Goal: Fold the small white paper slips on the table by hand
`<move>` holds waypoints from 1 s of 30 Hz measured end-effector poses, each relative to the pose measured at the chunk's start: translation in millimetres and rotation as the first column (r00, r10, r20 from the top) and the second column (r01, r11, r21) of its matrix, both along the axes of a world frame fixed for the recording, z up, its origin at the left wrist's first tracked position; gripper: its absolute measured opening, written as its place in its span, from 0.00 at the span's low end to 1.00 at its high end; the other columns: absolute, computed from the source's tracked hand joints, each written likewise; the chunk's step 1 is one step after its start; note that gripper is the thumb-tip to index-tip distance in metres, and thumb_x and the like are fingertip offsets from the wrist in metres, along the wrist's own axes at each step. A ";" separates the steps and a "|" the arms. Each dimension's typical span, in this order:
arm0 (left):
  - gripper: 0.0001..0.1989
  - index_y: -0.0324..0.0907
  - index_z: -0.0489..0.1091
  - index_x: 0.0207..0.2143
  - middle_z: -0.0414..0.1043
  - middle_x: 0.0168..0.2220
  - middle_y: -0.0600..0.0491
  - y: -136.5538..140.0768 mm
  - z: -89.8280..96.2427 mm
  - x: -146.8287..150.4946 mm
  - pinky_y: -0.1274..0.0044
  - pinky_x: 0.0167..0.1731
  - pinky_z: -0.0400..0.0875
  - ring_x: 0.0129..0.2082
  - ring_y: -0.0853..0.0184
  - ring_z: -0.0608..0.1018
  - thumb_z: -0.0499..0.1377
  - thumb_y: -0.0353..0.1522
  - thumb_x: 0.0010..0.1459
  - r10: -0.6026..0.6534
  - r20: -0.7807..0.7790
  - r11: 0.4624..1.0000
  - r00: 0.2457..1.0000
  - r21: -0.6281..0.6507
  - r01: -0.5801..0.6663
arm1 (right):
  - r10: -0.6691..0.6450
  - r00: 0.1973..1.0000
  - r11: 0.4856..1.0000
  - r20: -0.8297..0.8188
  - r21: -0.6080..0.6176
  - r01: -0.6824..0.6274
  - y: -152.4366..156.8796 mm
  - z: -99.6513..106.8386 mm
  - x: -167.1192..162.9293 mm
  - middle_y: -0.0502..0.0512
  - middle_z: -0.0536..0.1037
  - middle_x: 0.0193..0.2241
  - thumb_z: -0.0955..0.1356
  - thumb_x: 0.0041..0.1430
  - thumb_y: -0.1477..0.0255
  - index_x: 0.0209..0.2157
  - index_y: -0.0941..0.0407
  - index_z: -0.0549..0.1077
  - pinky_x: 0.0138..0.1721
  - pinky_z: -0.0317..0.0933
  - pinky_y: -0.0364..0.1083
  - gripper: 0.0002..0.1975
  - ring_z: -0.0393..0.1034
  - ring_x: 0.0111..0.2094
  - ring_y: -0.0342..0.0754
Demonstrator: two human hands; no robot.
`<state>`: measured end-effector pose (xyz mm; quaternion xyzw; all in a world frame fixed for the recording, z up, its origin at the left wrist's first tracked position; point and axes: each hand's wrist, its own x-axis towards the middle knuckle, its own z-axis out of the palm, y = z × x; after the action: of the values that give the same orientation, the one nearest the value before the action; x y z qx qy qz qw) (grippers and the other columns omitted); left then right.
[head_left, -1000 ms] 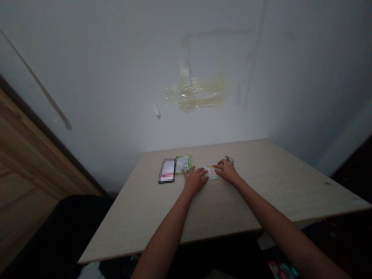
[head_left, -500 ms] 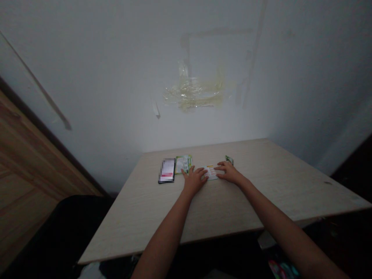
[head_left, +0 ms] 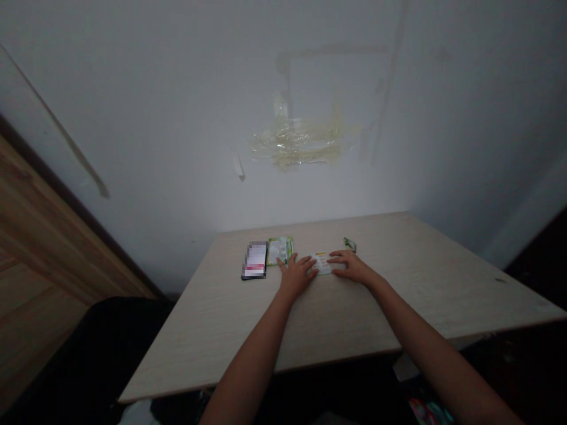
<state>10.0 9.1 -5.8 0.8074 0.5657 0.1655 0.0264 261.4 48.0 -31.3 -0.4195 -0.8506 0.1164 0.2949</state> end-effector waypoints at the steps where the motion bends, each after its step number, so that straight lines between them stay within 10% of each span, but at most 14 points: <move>1: 0.22 0.66 0.63 0.59 0.64 0.63 0.60 -0.1 0.2 -0.2 0.35 0.57 0.28 0.67 0.47 0.54 0.49 0.50 0.63 -0.001 0.001 1.000 1.000 -0.008 0.001 | 0.005 1.000 1.000 0.001 0.017 -0.005 -1.6 0.8 -1.2 0.57 0.75 0.53 0.72 0.55 0.67 0.48 0.48 0.78 0.59 0.55 0.61 0.17 0.67 0.54 0.56; 30: 0.21 0.63 0.68 0.55 0.64 0.63 0.58 -4.8 7.3 -5.4 0.38 0.59 0.32 0.67 0.50 0.53 0.54 0.50 0.60 -0.084 0.018 0.994 0.996 -0.065 0.085 | 0.068 0.998 0.995 0.001 0.066 -0.068 -18.5 14.8 -18.2 0.58 0.77 0.50 0.70 0.58 0.67 0.45 0.50 0.80 0.55 0.62 0.56 0.13 0.70 0.51 0.54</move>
<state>4.7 4.4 1.4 0.8279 0.5361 0.1519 0.0643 243.2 29.5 -16.5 -0.3800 -0.8677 0.0985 0.3049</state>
